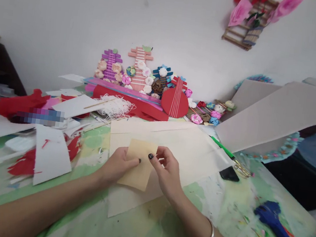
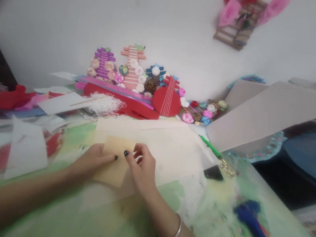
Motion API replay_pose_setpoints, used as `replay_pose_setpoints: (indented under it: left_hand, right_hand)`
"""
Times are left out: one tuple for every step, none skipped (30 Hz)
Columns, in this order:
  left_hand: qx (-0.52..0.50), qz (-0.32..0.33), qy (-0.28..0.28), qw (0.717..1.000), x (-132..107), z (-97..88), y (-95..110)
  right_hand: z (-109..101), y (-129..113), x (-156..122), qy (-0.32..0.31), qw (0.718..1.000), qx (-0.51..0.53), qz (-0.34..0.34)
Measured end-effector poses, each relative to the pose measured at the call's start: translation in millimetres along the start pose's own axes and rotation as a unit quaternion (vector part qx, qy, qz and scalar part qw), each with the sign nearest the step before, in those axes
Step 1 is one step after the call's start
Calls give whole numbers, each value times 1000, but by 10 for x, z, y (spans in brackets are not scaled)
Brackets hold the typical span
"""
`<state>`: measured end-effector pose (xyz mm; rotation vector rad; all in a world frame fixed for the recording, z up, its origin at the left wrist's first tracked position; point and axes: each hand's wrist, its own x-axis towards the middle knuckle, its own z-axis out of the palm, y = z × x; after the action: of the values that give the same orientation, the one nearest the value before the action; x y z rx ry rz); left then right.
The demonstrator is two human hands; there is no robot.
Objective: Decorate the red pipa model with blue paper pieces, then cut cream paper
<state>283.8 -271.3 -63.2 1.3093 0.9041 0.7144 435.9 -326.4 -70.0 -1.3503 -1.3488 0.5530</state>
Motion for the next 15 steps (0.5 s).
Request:
replay_pose_setpoints:
  left_hand:
    - [-4,-5,-9,1000,4,2,-11]
    - [-6,-9,-15,1000,5,4,-16]
    - [-6,-12,-18,1000,5,6,-14]
    - [-1,-14,-18,1000,3,8,-7]
    - [7,-16,-15,1000,1,9,3]
    - [15,-17,-10,1000,-1,9,14]
    - [24,-17,-4,1000,-4,8,26]
    - [33,-17,2,999,-7,9,37]
    - [39,-17,11,999,-11,10,48]
    - [42,-20,18,999,-18,13,59]
    - [40,-26,22,999,-29,18,73]
    - [34,-36,22,999,-45,26,91]
    - [26,-46,21,998,-67,35,114]
    - [18,-52,21,998,-94,46,143]
    - [10,-54,22,998,-125,57,177]
  right_hand:
    - [-9,7,12,-4,1000,1,-7]
    - [-19,9,20,-6,1000,2,-14]
    - [-26,7,23,-6,1000,3,-21]
    - [-31,0,22,-5,1000,5,-28]
    - [-33,-12,17,-7,999,5,-33]
    - [-33,-26,11,-11,999,4,-39]
    - [-35,-40,5,-16,999,4,-45]
    - [-40,-52,7,-20,999,8,-49]
    - [-55,-59,20,-18,998,20,-52]
    - [-87,-58,50,-7,998,36,-52]
    - [-142,-48,102,17,997,55,-50]
    - [-228,-31,178,54,995,68,-47]
    - [-348,-9,277,99,992,66,-44]
    - [-507,14,396,149,987,44,-42]
    - [-703,34,528,196,980,1,-41]
